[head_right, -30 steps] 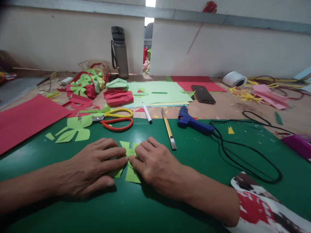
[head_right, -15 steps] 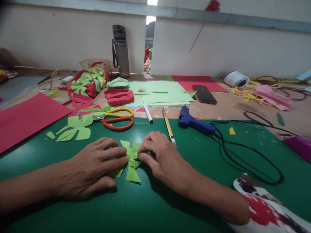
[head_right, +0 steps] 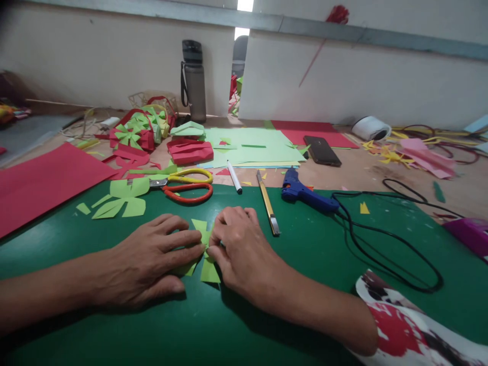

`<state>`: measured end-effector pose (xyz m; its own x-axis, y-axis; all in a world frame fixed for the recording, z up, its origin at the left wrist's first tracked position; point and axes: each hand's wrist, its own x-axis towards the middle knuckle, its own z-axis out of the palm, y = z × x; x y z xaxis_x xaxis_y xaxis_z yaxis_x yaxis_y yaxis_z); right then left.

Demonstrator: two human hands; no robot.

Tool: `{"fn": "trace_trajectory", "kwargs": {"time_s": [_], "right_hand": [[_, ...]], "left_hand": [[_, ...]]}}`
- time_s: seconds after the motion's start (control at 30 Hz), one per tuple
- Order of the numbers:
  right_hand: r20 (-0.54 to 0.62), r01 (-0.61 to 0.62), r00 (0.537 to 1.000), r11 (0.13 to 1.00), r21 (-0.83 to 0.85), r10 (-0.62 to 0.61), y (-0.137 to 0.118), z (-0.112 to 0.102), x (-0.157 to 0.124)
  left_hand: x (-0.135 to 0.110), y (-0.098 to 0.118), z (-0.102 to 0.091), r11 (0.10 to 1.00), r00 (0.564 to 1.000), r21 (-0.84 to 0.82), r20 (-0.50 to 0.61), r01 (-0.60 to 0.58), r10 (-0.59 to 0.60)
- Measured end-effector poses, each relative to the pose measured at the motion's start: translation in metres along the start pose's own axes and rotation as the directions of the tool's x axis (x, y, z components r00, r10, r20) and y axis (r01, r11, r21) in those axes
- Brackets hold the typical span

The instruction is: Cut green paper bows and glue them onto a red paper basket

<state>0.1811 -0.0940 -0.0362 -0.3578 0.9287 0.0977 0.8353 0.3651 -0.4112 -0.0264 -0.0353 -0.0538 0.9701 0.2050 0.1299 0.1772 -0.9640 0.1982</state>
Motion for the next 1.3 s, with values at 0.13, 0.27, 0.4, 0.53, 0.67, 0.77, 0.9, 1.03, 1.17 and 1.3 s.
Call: {"fn": "trace_trajectory", "kwargs": {"time_s": [0.13, 0.27, 0.4, 0.53, 0.67, 0.77, 0.9, 1.03, 1.17, 1.3], "right_hand": [[0.042, 0.0, 0.999, 0.998, -0.069, 0.002, -0.001, 0.003, 0.006], [0.071, -0.027, 0.997, 0.994, -0.103, 0.034, -0.002, 0.006, 0.01], [0.056, -0.036, 0.998, 0.993, -0.112, 0.043, -0.003, 0.009, 0.012], [0.067, -0.066, 0.995, 0.99, -0.124, 0.074, -0.005, 0.008, 0.013], [0.107, -0.092, 0.989, 0.99, -0.109, 0.104, -0.005, 0.004, 0.014], [0.097, -0.114, 0.988, 0.992, -0.055, 0.119, -0.003, 0.002, 0.016], [0.085, -0.135, 0.987, 0.991, 0.014, 0.134, -0.002, 0.001, 0.017], [0.077, -0.127, 0.989, 0.991, 0.042, 0.123, -0.001, 0.002, 0.017], [0.091, -0.135, 0.987, 0.99, 0.042, 0.131, 0.001, 0.003, 0.019], [0.109, -0.155, 0.983, 0.987, 0.041, 0.15, 0.001, 0.002, 0.023]], "left_hand": [[0.0, 0.0, 0.0, 1.0, 1.0, 0.006, -0.014, -0.011, 0.011], [0.0, 0.0, -0.001, 1.0, 0.999, 0.014, -0.046, -0.019, 0.019], [0.0, 0.0, -0.001, 1.0, 1.0, 0.0, -0.009, -0.017, 0.017], [-0.001, 0.0, 0.0, 1.0, 1.0, -0.011, -0.02, -0.016, 0.015], [-0.001, 0.0, -0.001, 1.0, 0.999, -0.009, -0.038, -0.022, 0.022], [-0.001, 0.001, -0.002, 1.0, 0.999, 0.006, -0.029, -0.022, 0.022], [-0.002, 0.002, -0.003, 0.999, 1.0, 0.028, 0.002, -0.019, 0.019], [-0.001, 0.003, -0.002, 0.999, 1.0, 0.046, 0.0, -0.017, 0.017], [-0.001, 0.003, -0.002, 0.997, 1.0, 0.076, 0.003, -0.026, 0.026], [0.0, 0.003, -0.001, 0.995, 0.999, 0.094, 0.006, -0.04, 0.039]]}}
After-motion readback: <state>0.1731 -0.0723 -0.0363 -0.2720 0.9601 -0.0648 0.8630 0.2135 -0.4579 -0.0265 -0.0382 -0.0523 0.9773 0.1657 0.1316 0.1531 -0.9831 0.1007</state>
